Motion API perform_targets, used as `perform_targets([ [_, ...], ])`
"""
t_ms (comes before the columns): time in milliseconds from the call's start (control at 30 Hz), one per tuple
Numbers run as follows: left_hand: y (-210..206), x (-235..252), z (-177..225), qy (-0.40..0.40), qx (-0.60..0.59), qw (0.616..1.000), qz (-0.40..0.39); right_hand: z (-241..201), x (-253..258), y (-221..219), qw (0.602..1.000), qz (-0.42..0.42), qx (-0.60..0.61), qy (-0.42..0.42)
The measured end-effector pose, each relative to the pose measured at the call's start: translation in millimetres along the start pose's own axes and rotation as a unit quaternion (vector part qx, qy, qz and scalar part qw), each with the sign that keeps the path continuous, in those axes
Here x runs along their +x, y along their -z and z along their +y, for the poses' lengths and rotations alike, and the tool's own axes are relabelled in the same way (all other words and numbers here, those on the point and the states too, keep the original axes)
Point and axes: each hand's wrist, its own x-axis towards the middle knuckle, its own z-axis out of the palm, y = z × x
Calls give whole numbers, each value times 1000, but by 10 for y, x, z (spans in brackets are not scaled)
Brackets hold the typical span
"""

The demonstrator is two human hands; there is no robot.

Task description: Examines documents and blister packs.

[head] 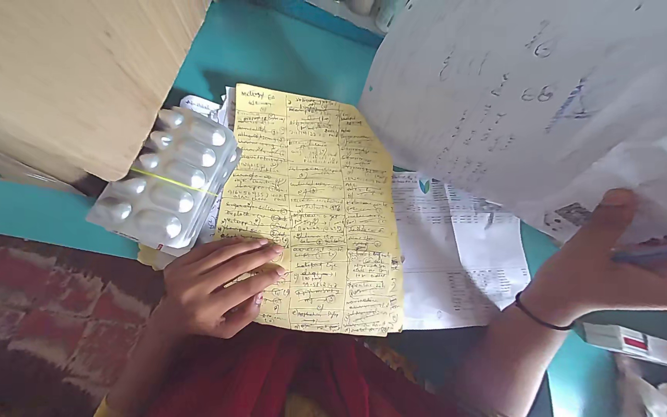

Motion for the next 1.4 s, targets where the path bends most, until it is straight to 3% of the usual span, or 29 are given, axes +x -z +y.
perform_targets([
  [367, 98, 39, 80, 27, -2, 999, -39, -1, 21, -11, 999, -1, 23, 33],
  [533, 150, -6, 184, 59, 19, 997, 35, -3, 17, -10, 999, -3, 30, 45],
  [767, 404, -48, 211, 187, 192, 954, 135, 6, -6, 1, 999, -1, 6, 39],
  [1033, 447, -76, 119, 359, 212, 904, 92, 25, -14, -1, 999, -3, 9, 40],
  [1400, 453, -49, 78, 358, 178, 913, 80, 9, -14, -8, 999, 0, 10, 31],
])
